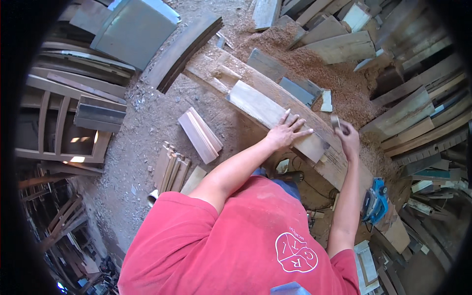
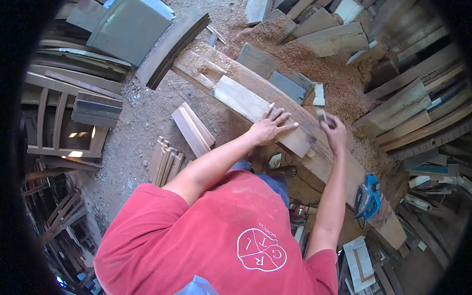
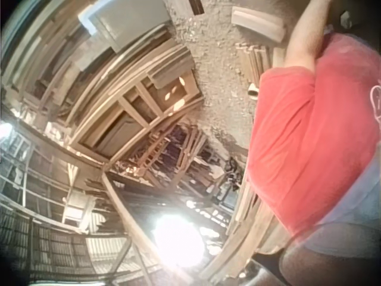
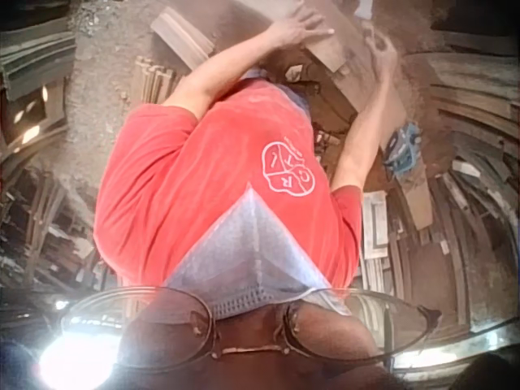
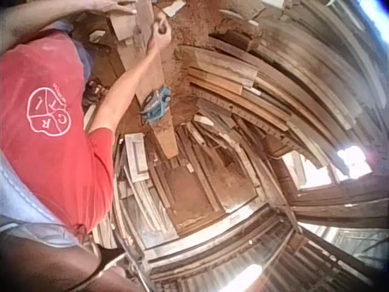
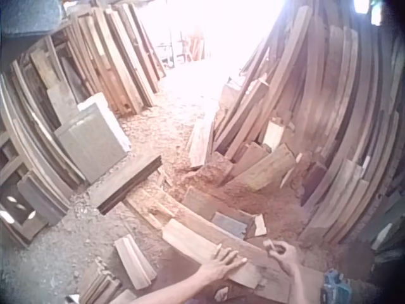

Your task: The person measures a wooden beam with a ruler and a marking gauge, then uses a circular saw to cut a small block of wood while it is held against the beam.

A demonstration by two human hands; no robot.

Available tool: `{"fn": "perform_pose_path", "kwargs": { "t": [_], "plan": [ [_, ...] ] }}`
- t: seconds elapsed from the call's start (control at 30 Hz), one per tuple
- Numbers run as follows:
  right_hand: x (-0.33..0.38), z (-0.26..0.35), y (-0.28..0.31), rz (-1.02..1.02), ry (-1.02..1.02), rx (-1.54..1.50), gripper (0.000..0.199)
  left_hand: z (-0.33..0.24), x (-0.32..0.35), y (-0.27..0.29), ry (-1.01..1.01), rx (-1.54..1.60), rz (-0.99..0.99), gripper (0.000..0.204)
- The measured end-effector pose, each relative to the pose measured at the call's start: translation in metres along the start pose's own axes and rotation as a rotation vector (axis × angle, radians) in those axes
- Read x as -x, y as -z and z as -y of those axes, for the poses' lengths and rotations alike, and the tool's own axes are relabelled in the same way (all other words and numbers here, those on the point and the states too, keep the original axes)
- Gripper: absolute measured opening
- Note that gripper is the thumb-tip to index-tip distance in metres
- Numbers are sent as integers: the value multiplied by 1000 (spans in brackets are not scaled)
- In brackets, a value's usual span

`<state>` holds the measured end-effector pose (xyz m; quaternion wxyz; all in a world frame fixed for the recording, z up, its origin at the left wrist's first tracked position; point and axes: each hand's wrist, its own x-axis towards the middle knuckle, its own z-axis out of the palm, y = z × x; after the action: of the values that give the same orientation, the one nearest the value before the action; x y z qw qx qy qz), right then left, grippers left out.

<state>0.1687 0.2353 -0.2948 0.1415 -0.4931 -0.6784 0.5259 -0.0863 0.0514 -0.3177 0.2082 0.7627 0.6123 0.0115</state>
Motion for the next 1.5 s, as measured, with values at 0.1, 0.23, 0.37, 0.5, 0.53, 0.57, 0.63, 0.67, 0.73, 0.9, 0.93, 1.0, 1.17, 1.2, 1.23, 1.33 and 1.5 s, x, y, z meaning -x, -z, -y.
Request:
{"fn": "perform_pose_path", "kwargs": {
  "t": [0.1,0.23,0.37,0.5,0.53,0.57,0.63,0.67,0.73,0.9,0.93,1.0,1.17,1.2,1.23,1.33,1.5],
  "plan": [
    [-5,96,-57,-1,93,-233,64,12,5,-39,30,-144,-195,93],
    [3,101,-65,83,123,304,82,17,21,-6,-74,117,-236,95],
    [59,86,-65,72,34,893,109,52,58,-19,778,420,-1050,71],
    [85,28,-68,-41,-117,618,123,141,82,-74,1299,1125,-1109,76],
    [91,24,-68,13,-28,675,122,150,81,-73,1268,1297,-1107,76],
    [96,18,-65,62,50,737,122,150,76,-66,1264,1225,-1138,71],
    [93,10,-68,67,68,692,120,153,74,-52,1181,1235,-1139,55],
    [91,9,-70,83,95,643,118,159,74,-56,1176,1238,-1132,55],
    [88,13,-68,104,73,619,113,175,77,-72,1152,1430,-1080,48],
    [92,17,-64,156,79,611,109,193,96,-105,1099,1487,-1125,33],
    [95,15,-65,132,86,608,108,197,101,-107,1095,1486,-1118,33],
    [98,12,-71,106,87,608,107,202,110,-108,1002,1517,-1128,36],
    [95,13,-65,144,18,667,111,181,94,-71,1088,1779,-1191,40],
    [94,10,-64,132,3,670,111,181,95,-71,1088,1737,-1222,40],
    [93,6,-63,133,97,625,115,184,99,-78,1058,1717,-1278,41],
    [108,-5,-56,85,138,491,119,182,111,-83,1055,1821,-1096,51],
    [131,-63,-48,-113,-65,457,84,145,103,-73,1058,1888,-854,53]
  ]
}}
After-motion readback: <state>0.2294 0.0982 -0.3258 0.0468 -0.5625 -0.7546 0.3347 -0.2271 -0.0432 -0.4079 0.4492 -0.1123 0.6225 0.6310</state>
